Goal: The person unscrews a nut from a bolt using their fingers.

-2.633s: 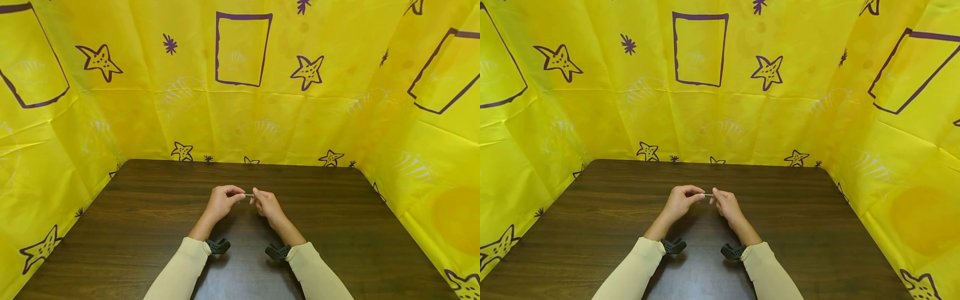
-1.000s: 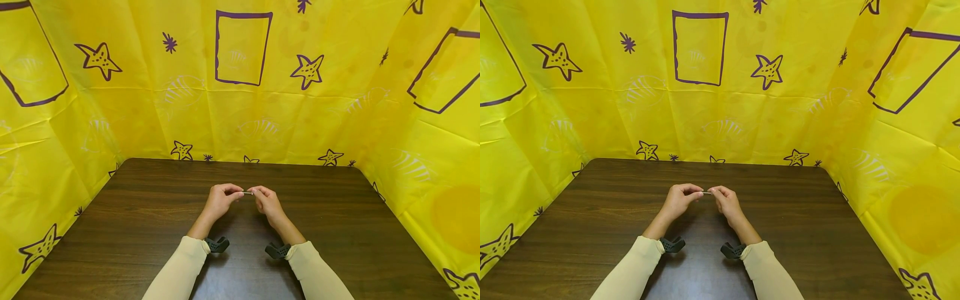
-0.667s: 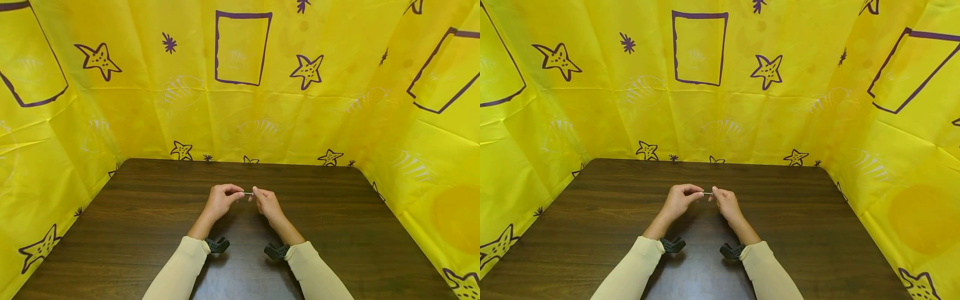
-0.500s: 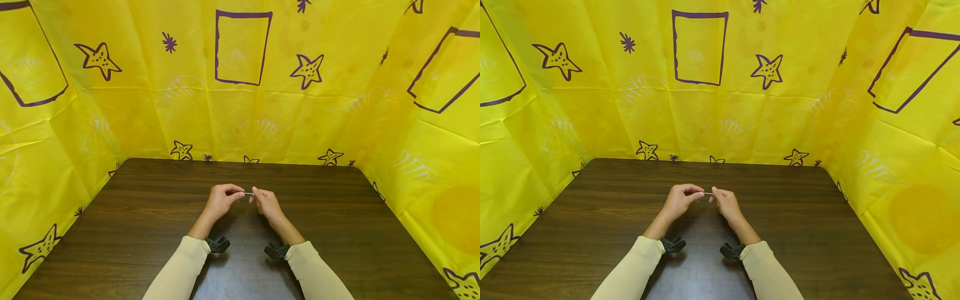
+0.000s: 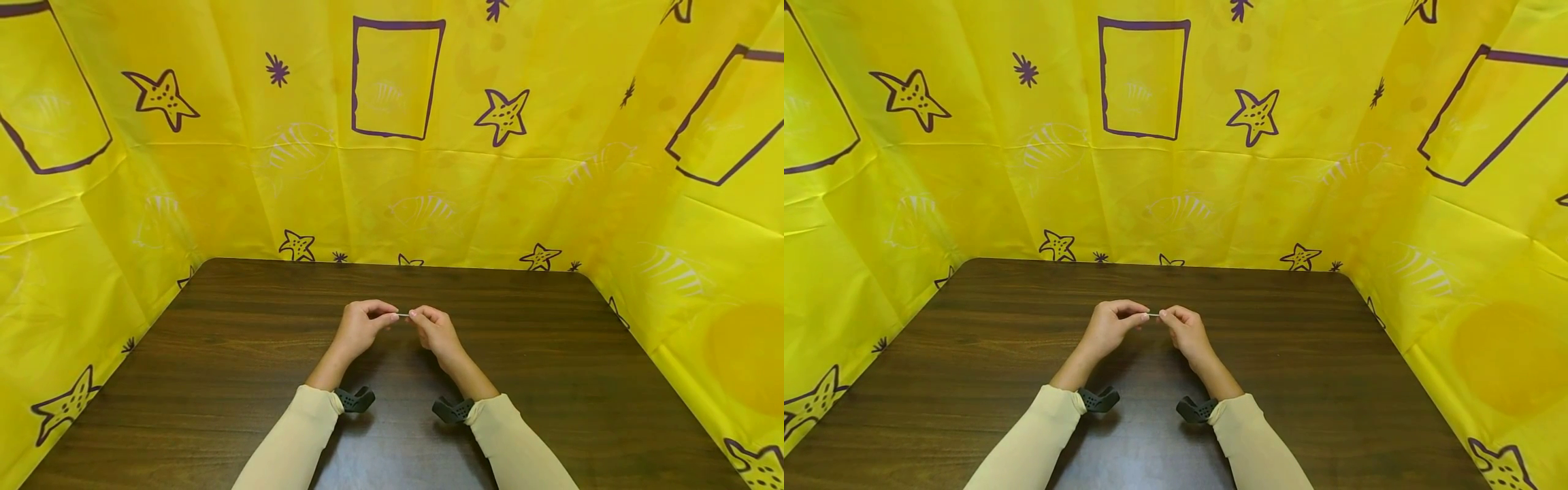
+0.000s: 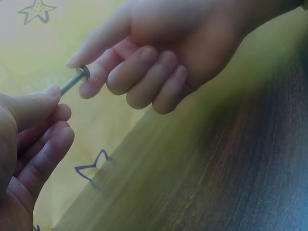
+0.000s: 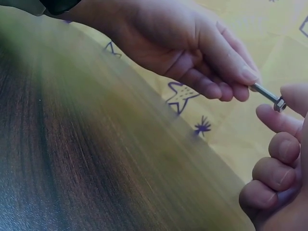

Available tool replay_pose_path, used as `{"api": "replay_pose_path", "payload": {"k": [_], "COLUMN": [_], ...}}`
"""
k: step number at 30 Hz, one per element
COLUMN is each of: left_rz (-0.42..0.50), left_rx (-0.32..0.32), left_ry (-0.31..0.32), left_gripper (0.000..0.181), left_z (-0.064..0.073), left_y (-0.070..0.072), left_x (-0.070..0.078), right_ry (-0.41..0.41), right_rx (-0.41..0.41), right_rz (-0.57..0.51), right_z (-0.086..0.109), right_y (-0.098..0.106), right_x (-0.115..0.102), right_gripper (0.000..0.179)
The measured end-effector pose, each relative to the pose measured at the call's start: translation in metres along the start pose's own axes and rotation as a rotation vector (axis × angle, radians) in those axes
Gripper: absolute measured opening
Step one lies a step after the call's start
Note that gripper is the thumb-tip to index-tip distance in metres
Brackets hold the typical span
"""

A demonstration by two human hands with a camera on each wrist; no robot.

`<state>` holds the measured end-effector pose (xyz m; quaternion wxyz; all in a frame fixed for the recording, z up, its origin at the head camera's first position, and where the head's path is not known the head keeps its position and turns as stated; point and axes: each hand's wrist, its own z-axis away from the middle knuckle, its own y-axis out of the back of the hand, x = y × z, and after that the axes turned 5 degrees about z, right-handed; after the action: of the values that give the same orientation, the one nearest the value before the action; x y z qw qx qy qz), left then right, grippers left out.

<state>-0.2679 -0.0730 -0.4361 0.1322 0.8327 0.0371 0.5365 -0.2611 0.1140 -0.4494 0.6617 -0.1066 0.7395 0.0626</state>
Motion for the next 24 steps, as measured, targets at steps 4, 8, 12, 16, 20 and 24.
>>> {"api": "replay_pose_path", "payload": {"k": [4,8,12,16,20,24], "left_rz": [0.017,0.019,0.020,0.024,0.018,0.008], "left_rx": [0.003,0.002,0.001,0.009,0.016,0.017], "left_ry": [-0.007,-0.005,0.006,0.014,0.026,0.027], "left_gripper": [0.007,0.006,0.007,0.008,0.008,0.009], "left_z": [0.0001,0.0003,0.0005,0.0006,-0.0001,-0.0003], "left_y": [0.0009,0.0017,0.0022,0.0024,0.0025,0.0035], "left_x": [0.0007,0.0010,0.0011,0.0009,-0.0001,-0.0019], "right_ry": [0.054,0.085,0.106,0.131,0.164,0.200], "right_rx": [0.009,-0.001,0.005,0.027,0.053,0.072], "right_rz": [-0.029,-0.033,-0.022,0.002,0.056,0.168], "right_z": [0.0004,0.0002,-0.0003,-0.0011,-0.0003,-0.0013], "right_y": [-0.0003,0.0002,0.0006,0.0006,-0.0003,0.0013], "right_x": [0.0030,0.0047,0.0059,0.0069,0.0032,0.0007], "right_gripper": [0.013,0.021,0.028,0.025,0.022,0.022]}}
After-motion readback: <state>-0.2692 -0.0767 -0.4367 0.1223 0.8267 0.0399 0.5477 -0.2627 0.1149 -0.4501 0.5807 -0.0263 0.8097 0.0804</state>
